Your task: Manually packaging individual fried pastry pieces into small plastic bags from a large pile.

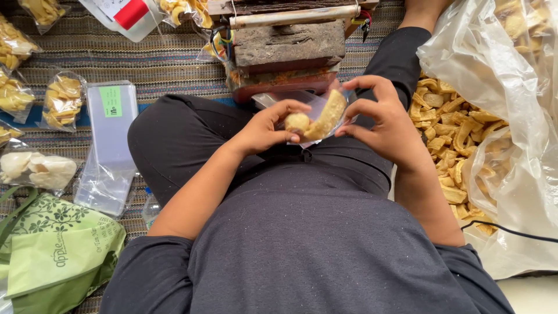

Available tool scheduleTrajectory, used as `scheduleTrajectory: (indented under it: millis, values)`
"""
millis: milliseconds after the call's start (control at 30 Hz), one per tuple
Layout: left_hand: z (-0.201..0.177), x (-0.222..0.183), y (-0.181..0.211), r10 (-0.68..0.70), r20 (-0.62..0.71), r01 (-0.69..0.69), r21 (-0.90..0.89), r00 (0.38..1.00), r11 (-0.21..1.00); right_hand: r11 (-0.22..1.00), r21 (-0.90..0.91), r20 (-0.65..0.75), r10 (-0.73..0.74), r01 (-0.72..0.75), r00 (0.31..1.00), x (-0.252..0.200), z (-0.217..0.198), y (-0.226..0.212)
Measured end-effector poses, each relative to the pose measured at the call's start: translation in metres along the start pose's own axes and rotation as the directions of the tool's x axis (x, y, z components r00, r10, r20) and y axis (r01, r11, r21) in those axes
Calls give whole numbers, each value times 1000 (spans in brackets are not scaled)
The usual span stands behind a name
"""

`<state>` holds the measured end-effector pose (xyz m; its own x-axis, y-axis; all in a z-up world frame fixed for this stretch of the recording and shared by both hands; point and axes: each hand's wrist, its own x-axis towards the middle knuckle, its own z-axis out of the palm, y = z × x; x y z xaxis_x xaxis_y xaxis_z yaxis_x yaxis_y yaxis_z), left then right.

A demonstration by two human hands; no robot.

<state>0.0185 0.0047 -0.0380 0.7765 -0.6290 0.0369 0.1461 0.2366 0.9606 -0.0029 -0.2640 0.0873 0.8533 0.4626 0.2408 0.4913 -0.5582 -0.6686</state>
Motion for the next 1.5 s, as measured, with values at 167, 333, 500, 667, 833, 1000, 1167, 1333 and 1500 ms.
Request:
scheduleTrajectory:
  millis: [167,333,500,667,833,1000,1167,1333,1500]
  values:
    - [-3,4,-5,-48,32,45,88,998,995,995,-73,26,63,-61,998,-8,7,21]
    - [8,2,15,-108,80,85,252,991,964,999,29,-62,16,-14,998,-5,25,29]
    - [14,1,-6,-57,26,47,277,998,960,965,263,80,-5,-17,997,7,23,0]
    - [16,5,7,-85,167,59,154,982,986,986,135,2,-101,99,995,-2,41,27]
    - [12,9,4,-48,158,24,148,986,989,985,45,-59,-165,168,985,-6,39,20]
    - [21,7,0,-5,123,-27,258,992,966,971,-149,-159,-210,187,965,-16,53,18]
    - [15,9,-12,-51,93,14,354,994,935,980,-147,-94,-149,134,984,-21,46,26]
    - [13,2,-8,-114,51,79,451,992,889,980,-184,5,-75,75,997,-22,31,21]
    - [23,5,14,-119,100,72,384,988,921,978,-203,-1,43,-42,999,-21,33,20]
